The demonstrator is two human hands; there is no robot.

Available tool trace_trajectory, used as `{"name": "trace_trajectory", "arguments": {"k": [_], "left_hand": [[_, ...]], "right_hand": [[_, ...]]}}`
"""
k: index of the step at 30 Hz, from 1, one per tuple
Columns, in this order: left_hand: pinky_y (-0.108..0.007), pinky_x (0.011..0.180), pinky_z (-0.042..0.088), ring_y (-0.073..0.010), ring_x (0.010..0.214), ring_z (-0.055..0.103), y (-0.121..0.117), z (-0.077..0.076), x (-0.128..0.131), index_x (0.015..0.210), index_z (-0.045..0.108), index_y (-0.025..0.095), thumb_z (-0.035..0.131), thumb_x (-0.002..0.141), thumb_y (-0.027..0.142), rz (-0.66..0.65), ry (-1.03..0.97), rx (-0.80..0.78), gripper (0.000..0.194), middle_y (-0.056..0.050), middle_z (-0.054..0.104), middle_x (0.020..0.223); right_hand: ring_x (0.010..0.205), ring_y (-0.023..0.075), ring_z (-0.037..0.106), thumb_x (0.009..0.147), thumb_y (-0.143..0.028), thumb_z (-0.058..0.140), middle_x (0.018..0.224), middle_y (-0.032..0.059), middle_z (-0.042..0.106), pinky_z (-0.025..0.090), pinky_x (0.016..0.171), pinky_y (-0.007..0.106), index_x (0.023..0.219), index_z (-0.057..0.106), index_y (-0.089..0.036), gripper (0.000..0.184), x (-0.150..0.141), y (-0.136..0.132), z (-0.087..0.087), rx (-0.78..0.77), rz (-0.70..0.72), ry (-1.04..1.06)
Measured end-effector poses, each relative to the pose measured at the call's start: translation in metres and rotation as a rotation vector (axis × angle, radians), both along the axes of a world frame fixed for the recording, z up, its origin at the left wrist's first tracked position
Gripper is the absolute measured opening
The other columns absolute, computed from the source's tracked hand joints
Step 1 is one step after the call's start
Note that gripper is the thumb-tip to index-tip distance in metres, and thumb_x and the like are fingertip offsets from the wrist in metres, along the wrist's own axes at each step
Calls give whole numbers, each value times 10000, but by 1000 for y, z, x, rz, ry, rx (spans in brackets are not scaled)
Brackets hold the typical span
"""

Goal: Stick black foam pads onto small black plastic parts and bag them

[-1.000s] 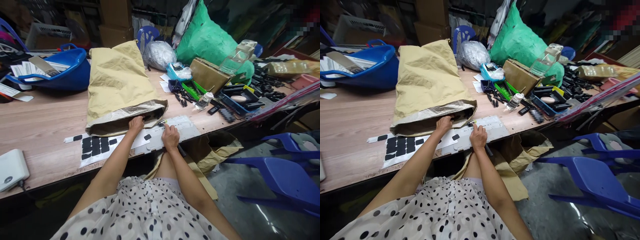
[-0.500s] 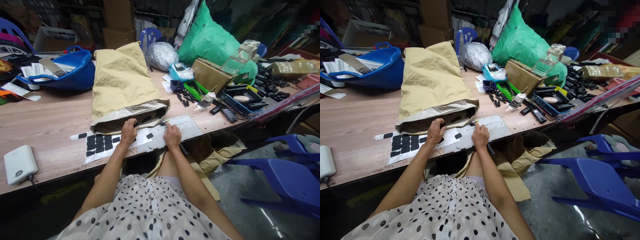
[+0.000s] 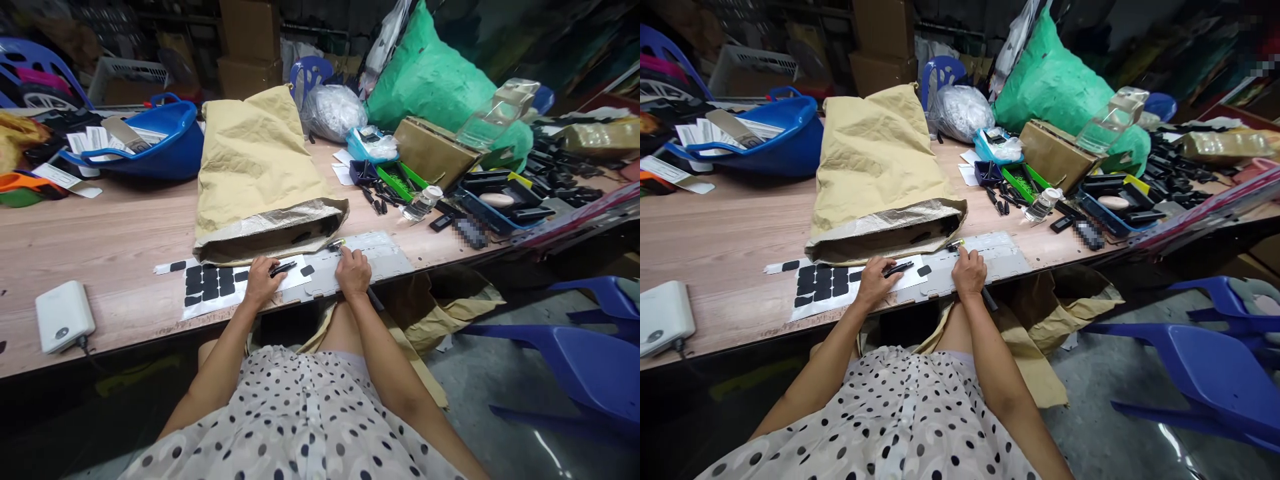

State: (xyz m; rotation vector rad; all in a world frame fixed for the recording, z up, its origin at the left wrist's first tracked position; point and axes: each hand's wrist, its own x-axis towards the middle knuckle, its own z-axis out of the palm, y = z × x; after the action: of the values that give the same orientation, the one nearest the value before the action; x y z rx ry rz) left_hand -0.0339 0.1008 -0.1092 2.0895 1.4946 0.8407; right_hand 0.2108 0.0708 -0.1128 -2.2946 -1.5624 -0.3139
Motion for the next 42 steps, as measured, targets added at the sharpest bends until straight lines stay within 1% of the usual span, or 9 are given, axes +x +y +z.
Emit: {"name": "trace_trajectory", "arguments": {"k": [5,8,11,16,21,25,32,36,42], "left_hand": [[-388,884,489,-244,928,607,1,2,2,890,714,238,697,803,266,-48,25,-49,93,-37,697,925],[-391,913,470,-245,962,616,2,6,4,912,728,244,716,805,284,-74,48,-68,115,-35,716,956],[-392,915,459,-249,981,619,2,9,6,905,737,250,738,798,297,-71,69,-98,117,-34,723,961],[-381,902,451,-251,986,612,1,12,11,883,735,253,761,784,284,-46,93,-128,108,-30,718,943],[-361,874,442,-251,980,607,0,13,14,835,717,231,771,770,264,-31,115,-134,91,-36,708,934],[-352,861,435,-240,954,602,0,11,15,787,707,235,760,772,251,-7,106,-122,57,-25,698,903],[-372,891,439,-240,963,599,1,8,13,852,735,269,764,775,293,-32,49,-101,86,-11,711,919],[-371,889,444,-238,953,604,2,7,12,848,738,263,764,769,281,-13,46,-107,85,-13,714,907],[-380,887,448,-244,960,606,2,6,13,857,738,261,763,763,286,-22,51,-94,101,-16,718,924]], "right_hand": [[928,223,549,924,-137,419,991,93,636,421,776,299,1218,677,-215,399,-5,-11,11,71,86,194],[1020,213,593,964,-165,355,1108,107,668,470,882,303,1300,630,-189,435,-25,-25,17,142,265,337],[1024,198,626,969,-195,374,1110,87,698,501,918,303,1273,648,-206,410,-51,-37,18,101,460,478],[976,178,656,947,-170,415,1053,74,723,521,896,276,1235,681,-204,394,-77,-45,17,82,570,547],[1002,182,652,968,-182,400,1069,81,715,520,914,282,1278,670,-219,413,-85,-46,24,93,567,514],[929,184,656,951,-187,438,998,67,713,527,832,259,1250,691,-237,395,-87,-47,24,83,549,479],[935,186,657,964,-196,421,1013,73,705,527,827,264,1265,678,-226,398,-79,-47,28,204,512,520],[926,183,656,942,-177,440,997,62,707,525,816,256,1228,697,-246,391,-80,-48,23,157,518,520],[926,184,634,960,-191,405,1011,71,694,504,816,264,1246,687,-235,405,-60,-43,21,200,400,478]]}}
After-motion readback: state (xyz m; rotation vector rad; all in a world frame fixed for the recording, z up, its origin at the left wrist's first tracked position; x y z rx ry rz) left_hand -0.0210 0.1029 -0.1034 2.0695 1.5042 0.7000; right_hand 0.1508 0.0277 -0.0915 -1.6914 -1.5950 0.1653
